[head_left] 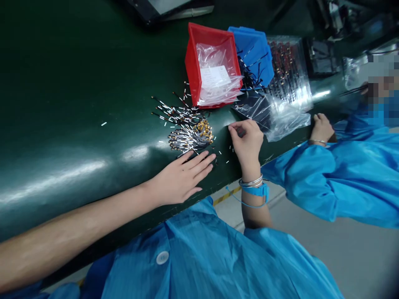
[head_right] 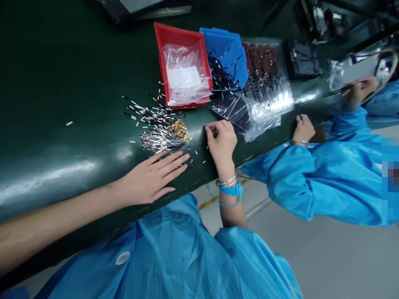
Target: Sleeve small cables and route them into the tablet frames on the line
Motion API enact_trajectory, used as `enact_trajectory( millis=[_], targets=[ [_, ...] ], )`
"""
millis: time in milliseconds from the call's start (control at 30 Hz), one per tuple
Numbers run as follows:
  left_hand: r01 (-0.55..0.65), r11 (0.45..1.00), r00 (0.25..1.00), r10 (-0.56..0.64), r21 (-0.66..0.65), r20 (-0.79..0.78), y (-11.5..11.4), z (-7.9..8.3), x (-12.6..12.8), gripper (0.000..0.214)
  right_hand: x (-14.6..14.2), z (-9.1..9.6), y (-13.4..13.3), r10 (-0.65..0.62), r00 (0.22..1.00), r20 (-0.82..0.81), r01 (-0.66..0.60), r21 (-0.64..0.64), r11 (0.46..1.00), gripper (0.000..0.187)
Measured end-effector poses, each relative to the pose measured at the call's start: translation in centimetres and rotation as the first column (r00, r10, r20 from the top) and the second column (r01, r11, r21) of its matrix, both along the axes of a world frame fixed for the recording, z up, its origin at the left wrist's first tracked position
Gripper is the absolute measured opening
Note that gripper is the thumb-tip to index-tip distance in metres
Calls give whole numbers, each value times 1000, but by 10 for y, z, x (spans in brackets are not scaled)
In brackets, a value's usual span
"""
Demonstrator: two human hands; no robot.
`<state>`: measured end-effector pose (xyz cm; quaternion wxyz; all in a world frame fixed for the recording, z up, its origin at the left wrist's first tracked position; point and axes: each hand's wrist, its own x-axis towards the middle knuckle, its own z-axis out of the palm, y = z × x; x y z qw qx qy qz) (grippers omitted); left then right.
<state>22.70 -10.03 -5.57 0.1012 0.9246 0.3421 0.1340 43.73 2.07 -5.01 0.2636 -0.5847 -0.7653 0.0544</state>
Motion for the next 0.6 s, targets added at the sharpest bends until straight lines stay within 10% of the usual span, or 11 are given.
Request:
enact_trajectory(
  millis=[367,600],
  targets=[
    [12,998,1000,-11,68,-23,-2,0,2,50,-18,14,-91,79,988,-132,-90,-78,993,9],
    [23,999,999,-22,39,-41,-1,2,2,52,-26,5,-96,18,999,-46,-19,-31,999,10]
  ],
)
